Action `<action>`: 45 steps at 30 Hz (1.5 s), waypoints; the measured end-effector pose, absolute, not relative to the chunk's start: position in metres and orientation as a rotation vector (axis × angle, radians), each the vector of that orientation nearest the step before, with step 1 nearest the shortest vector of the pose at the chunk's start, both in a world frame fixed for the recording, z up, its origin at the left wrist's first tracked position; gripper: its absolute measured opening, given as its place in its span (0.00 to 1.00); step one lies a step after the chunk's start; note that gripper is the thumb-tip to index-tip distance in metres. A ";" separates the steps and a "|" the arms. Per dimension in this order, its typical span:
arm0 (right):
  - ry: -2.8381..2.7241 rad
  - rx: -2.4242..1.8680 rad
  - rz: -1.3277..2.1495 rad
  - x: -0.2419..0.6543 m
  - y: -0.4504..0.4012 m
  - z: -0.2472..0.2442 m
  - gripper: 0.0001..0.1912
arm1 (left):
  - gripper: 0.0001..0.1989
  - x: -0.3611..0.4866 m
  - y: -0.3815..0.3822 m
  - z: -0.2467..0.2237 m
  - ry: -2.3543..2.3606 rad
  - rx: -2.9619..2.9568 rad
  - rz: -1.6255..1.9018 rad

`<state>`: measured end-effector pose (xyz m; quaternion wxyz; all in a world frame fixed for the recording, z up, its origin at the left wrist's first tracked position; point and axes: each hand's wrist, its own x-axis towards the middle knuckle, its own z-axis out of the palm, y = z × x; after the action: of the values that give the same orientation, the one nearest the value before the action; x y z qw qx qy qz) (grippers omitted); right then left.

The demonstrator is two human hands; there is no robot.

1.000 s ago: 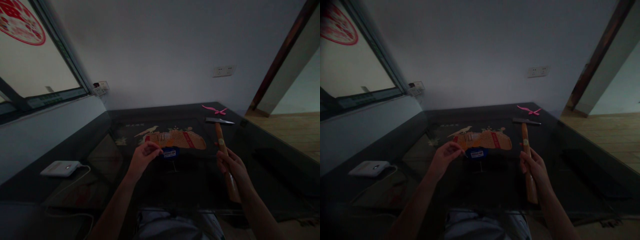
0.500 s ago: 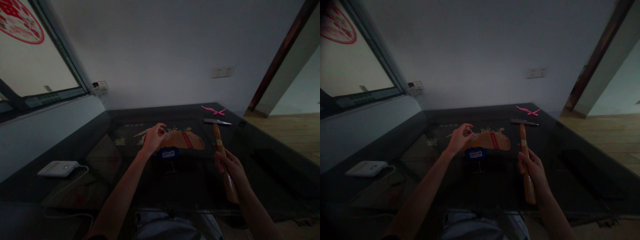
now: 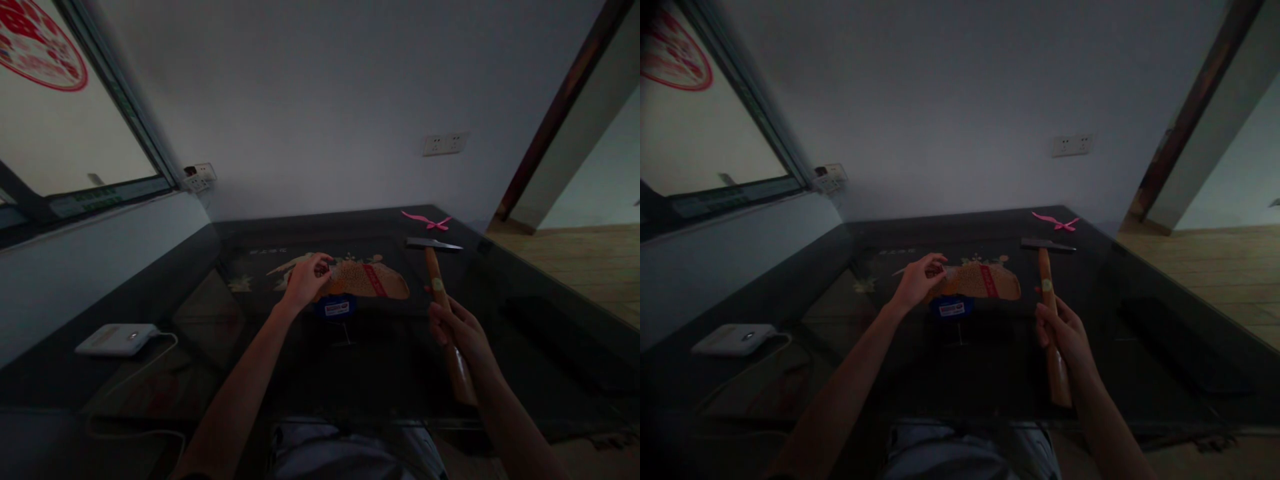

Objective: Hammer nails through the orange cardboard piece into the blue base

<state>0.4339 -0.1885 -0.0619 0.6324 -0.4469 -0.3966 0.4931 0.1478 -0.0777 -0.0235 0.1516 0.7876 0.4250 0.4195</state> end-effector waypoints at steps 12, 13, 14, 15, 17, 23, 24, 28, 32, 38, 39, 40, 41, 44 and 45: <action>-0.909 -1.033 1.124 0.434 -0.189 -0.062 0.23 | 0.08 0.144 -0.074 -0.029 1.195 2.244 1.196; -0.906 -1.029 1.127 0.434 -0.189 -0.062 0.23 | 0.07 0.144 -0.074 -0.029 1.199 2.233 1.190; -0.901 -1.024 1.132 0.434 -0.189 -0.062 0.24 | 0.06 0.145 -0.074 -0.029 1.205 2.224 1.183; -0.899 -1.020 1.137 0.434 -0.189 -0.062 0.25 | 0.05 0.145 -0.074 -0.029 1.210 2.215 1.177; -0.896 -1.024 1.141 0.434 -0.188 -0.062 0.26 | 0.04 0.145 -0.074 -0.029 1.209 2.202 1.169; -0.884 -1.044 1.138 0.433 -0.188 -0.061 0.25 | 0.03 0.145 -0.072 -0.030 1.199 2.192 1.174; -0.888 -1.044 1.139 0.433 -0.188 -0.061 0.25 | 0.03 0.144 -0.072 -0.030 1.199 2.197 1.179; -0.916 -1.052 1.127 0.433 -0.189 -0.060 0.25 | 0.03 0.144 -0.073 -0.029 1.214 2.208 1.172; -0.915 -1.045 1.131 0.433 -0.189 -0.060 0.25 | 0.02 0.145 -0.075 -0.027 1.196 2.204 1.151; -0.924 -1.044 1.120 0.434 -0.188 -0.062 0.25 | 0.02 0.145 -0.074 -0.027 1.179 2.228 1.162; -0.923 -1.045 1.118 0.434 -0.187 -0.063 0.24 | 0.02 0.144 -0.074 -0.027 1.183 2.230 1.159; -0.923 -1.046 1.118 0.434 -0.187 -0.063 0.24 | 0.02 0.144 -0.074 -0.027 1.191 2.230 1.154; -0.923 -1.044 1.119 0.434 -0.187 -0.063 0.24 | 0.02 0.144 -0.074 -0.027 1.198 2.227 1.149; -0.917 -1.047 1.124 0.434 -0.187 -0.063 0.24 | 0.02 0.145 -0.076 -0.026 1.204 2.220 1.147; -0.914 -1.052 1.127 0.434 -0.188 -0.062 0.25 | 0.02 0.145 -0.076 -0.026 1.201 2.217 1.148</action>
<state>0.4337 -0.1875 -0.0624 0.6247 -0.4585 -0.3981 0.4910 0.1447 -0.0757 -0.0261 0.1844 0.7865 0.4262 0.4072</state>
